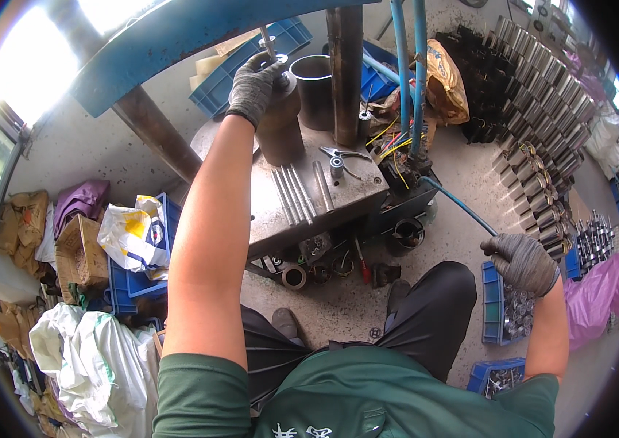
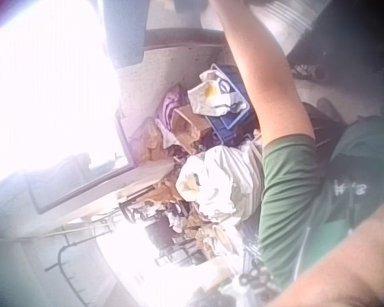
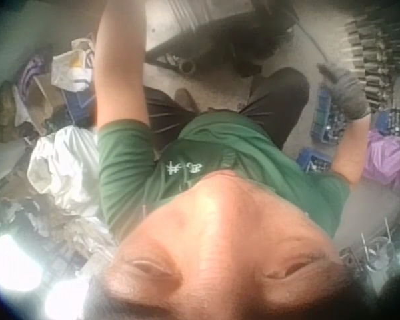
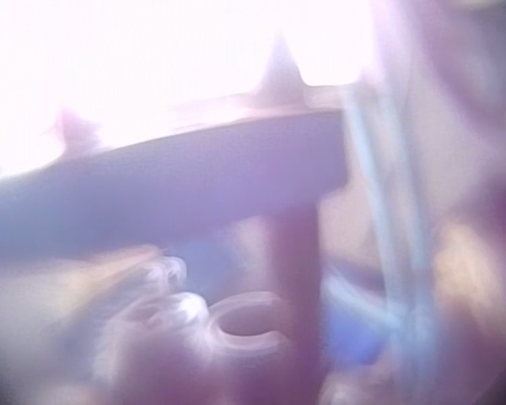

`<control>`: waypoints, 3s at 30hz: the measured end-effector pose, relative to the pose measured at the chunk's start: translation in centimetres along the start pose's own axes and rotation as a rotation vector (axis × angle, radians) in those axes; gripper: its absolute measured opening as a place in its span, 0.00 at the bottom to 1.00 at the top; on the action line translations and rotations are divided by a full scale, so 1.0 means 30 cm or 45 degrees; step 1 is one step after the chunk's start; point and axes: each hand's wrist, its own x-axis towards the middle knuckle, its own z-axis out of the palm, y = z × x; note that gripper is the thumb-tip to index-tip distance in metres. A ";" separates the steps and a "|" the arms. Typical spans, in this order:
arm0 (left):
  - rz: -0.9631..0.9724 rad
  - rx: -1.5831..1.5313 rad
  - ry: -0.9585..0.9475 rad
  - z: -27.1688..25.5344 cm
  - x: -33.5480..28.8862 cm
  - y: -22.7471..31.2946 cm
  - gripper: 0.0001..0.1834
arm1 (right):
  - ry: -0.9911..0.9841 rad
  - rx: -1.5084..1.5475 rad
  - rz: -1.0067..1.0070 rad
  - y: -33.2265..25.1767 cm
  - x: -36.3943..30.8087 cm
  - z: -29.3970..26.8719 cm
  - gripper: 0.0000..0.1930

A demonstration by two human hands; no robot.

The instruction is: The person assembles metal components by inserting threaded rods into cylinders using a press, then removes small metal cylinders from plastic bags to place them into a box, and finally prepares a cardboard box for packing.

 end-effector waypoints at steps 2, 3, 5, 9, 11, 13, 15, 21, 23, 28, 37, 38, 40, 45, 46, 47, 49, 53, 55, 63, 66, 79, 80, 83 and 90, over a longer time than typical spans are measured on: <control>-0.006 -0.017 0.005 0.010 -0.011 0.008 0.16 | -0.111 -0.092 -0.051 0.009 -0.004 0.009 0.16; -0.011 -0.037 0.006 0.014 -0.011 0.008 0.17 | -0.221 -0.187 -0.099 0.011 -0.009 0.011 0.16; -0.020 -0.042 0.005 0.022 -0.010 0.010 0.17 | -0.330 -0.270 -0.079 0.010 -0.010 0.010 0.15; -0.018 -0.034 0.013 0.008 -0.002 -0.002 0.18 | -0.172 -0.154 -0.007 -0.016 -0.006 -0.003 0.15; 0.001 0.012 0.016 -0.010 0.010 -0.007 0.18 | 0.059 -0.050 -0.079 -0.012 -0.010 0.015 0.15; 0.014 0.039 0.005 0.001 0.017 -0.020 0.18 | -0.104 -0.210 -0.145 0.018 -0.017 0.020 0.15; -0.010 0.018 0.008 -0.002 0.021 -0.028 0.18 | -0.258 -0.235 -0.097 0.009 -0.009 0.009 0.15; -0.027 0.047 0.002 -0.004 0.022 -0.025 0.18 | 0.096 0.005 -0.108 -0.015 0.025 -0.044 0.14; -0.036 0.012 -0.017 0.006 0.013 -0.008 0.18 | 0.613 -0.247 -0.157 -0.044 0.076 -0.082 0.12; -0.070 -0.150 -0.026 -0.003 -0.021 0.016 0.19 | 1.250 -0.123 -0.222 -0.028 0.364 -0.223 0.12; -0.030 0.080 -0.070 0.045 -0.007 0.003 0.25 | 1.209 -0.378 -0.085 0.026 0.621 -0.389 0.17; 0.056 0.182 -0.112 0.020 0.007 -0.002 0.27 | 1.232 -0.403 -0.092 0.023 0.633 -0.392 0.18; 0.106 0.243 -0.079 -0.020 0.021 -0.016 0.27 | 1.235 -0.422 -0.070 0.011 0.651 -0.387 0.17; 0.366 -0.578 -0.040 0.035 -0.132 -0.056 0.16 | 1.269 -0.521 -0.056 -0.008 0.617 -0.360 0.14; 0.140 -0.803 -0.083 0.075 -0.229 -0.031 0.15 | 1.275 -0.533 -0.056 0.002 0.580 -0.356 0.14; -0.025 -0.910 -0.131 0.118 -0.321 -0.037 0.15 | 1.268 -0.544 -0.054 0.021 0.539 -0.339 0.14; -0.224 -0.966 -0.211 0.145 -0.521 0.006 0.16 | 1.261 -0.588 -0.139 0.045 0.502 -0.314 0.13; -0.612 -0.989 -0.446 0.142 -0.884 -0.011 0.15 | 0.982 -0.740 -0.022 -0.076 0.325 -0.241 0.17; -0.748 -0.938 -0.520 0.108 -0.989 -0.076 0.16 | 0.829 -0.743 -0.103 -0.129 0.227 -0.164 0.20; 0.524 0.888 -0.818 0.142 -1.135 -0.210 0.26 | 0.328 0.322 -0.391 -0.465 0.224 0.359 0.36; 0.546 0.885 -0.917 0.202 -1.135 -0.195 0.24 | 0.382 0.336 -0.337 -0.426 0.309 0.433 0.25; -0.010 0.658 0.232 -0.371 -0.796 -0.222 0.23 | 0.683 0.874 0.789 0.282 0.002 0.634 0.19; -0.042 0.657 0.308 -0.466 -0.776 -0.207 0.22 | 0.801 1.256 0.864 0.310 -0.082 0.702 0.16; -0.160 0.579 0.515 -0.449 -0.792 -0.127 0.22 | 1.109 1.633 0.885 0.558 -0.415 1.095 0.13; -0.030 1.212 0.404 -0.557 -0.854 -0.161 0.30 | 0.404 -0.302 2.281 0.809 -1.365 1.307 0.21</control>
